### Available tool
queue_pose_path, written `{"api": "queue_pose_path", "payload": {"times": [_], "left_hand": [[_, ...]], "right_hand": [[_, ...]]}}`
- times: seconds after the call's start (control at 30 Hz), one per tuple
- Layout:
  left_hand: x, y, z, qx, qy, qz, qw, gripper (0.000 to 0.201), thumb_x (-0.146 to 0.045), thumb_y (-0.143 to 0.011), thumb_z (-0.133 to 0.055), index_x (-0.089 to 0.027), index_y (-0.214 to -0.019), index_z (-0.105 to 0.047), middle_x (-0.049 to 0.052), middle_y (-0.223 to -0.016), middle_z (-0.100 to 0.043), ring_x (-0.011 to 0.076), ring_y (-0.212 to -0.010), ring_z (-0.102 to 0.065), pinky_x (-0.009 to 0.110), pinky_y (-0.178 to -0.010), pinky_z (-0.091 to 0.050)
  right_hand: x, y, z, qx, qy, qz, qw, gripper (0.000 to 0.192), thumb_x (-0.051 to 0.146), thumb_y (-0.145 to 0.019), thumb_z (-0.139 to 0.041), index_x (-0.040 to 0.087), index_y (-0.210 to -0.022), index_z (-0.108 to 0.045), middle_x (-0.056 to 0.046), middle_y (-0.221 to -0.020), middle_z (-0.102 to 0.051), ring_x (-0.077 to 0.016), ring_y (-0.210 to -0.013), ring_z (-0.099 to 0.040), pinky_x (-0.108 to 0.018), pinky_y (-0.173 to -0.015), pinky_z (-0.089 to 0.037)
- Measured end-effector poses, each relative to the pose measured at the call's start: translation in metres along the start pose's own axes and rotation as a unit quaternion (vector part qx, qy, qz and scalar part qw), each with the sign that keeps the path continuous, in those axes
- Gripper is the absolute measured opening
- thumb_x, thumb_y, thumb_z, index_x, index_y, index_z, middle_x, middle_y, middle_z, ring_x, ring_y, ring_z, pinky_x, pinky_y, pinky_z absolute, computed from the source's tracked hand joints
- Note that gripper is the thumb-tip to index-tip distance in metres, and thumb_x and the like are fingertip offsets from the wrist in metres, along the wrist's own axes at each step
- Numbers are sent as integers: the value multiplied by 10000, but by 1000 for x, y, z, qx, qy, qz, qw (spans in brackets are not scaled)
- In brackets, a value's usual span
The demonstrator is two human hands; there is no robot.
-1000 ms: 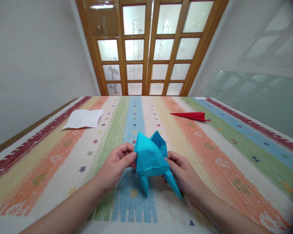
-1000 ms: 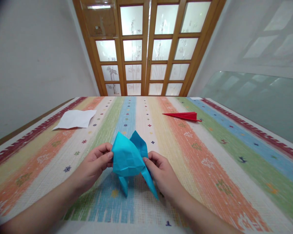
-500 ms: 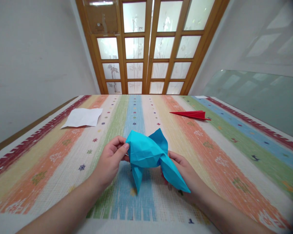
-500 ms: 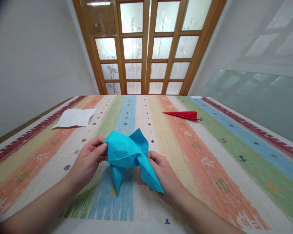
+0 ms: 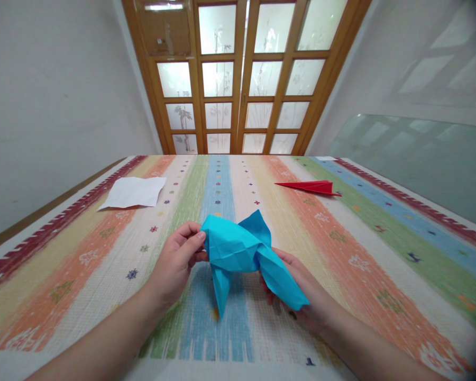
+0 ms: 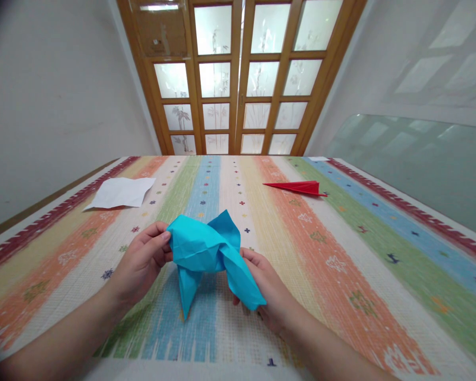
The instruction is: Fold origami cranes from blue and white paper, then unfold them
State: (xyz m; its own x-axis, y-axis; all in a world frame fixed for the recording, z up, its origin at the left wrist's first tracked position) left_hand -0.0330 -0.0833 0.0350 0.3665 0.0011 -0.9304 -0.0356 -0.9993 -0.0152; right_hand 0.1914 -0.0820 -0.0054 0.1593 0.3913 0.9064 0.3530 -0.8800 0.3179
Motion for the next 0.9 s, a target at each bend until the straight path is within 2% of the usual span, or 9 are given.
{"api": "queue_pose_path", "payload": {"times": [0.2,0.37,0.53,0.63,0.7,0.8,0.9], "left_hand": [[0,0,-3,4,37,29,999,271,-359,-815,-758,-174,-823,-560,-45,-648,-547,87,-568,-529,185,-546,-463],[1,-1,-1,6,7,32,999,271,-309,-783,-774,-180,-930,-586,-32,-681,-608,97,-558,-557,188,-524,-446],[3,-2,-2,56,-16,34,998,479,-143,-713,-760,-180,-1156,-583,0,-789,-675,130,-645,-619,220,-590,-483],[4,-1,-3,89,-17,32,995,526,-76,-677,-737,-186,-1172,-597,2,-816,-675,137,-712,-630,228,-657,-489],[4,0,-3,113,-15,32,993,489,-62,-674,-716,-188,-1137,-623,12,-850,-679,136,-737,-626,231,-689,-484],[2,2,-3,133,-6,34,991,368,-150,-728,-717,-185,-1089,-655,32,-900,-679,136,-734,-608,238,-690,-476],[1,4,-2,127,-17,36,991,306,-356,-824,-720,-187,-1074,-665,46,-919,-672,153,-757,-604,253,-694,-473]], "right_hand": [[-3,-2,2,2,16,-15,1000,361,566,-847,-659,208,-869,-616,22,-584,-572,-117,-451,-536,-212,-392,-396],[3,1,-3,13,9,-8,1000,345,527,-783,-725,202,-796,-609,33,-604,-541,-105,-503,-509,-218,-454,-420],[5,1,-6,7,5,-14,1000,326,508,-761,-735,201,-796,-629,37,-604,-523,-102,-517,-478,-223,-474,-391],[2,-1,-3,2,15,-20,1000,328,516,-774,-721,204,-806,-623,37,-606,-520,-105,-510,-465,-227,-472,-365],[0,-3,-1,4,33,1,999,318,508,-798,-709,205,-786,-612,38,-604,-510,-108,-519,-454,-233,-488,-352],[0,-4,2,10,90,62,994,337,506,-826,-701,200,-731,-598,24,-631,-521,-128,-591,-473,-255,-564,-379],[2,-3,0,21,143,89,985,373,513,-842,-681,200,-680,-557,16,-650,-523,-142,-631,-473,-272,-604,-378]]}}
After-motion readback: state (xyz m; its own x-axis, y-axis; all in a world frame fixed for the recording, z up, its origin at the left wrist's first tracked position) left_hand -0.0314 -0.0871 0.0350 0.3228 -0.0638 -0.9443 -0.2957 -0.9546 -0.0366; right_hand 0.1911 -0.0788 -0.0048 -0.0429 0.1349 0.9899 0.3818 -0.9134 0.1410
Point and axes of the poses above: each hand's wrist, its own y-axis away from the middle knuckle, its own z-axis out of the back of the hand, x = y × z, the point moved 2 cm from there along -y, towards the middle knuckle
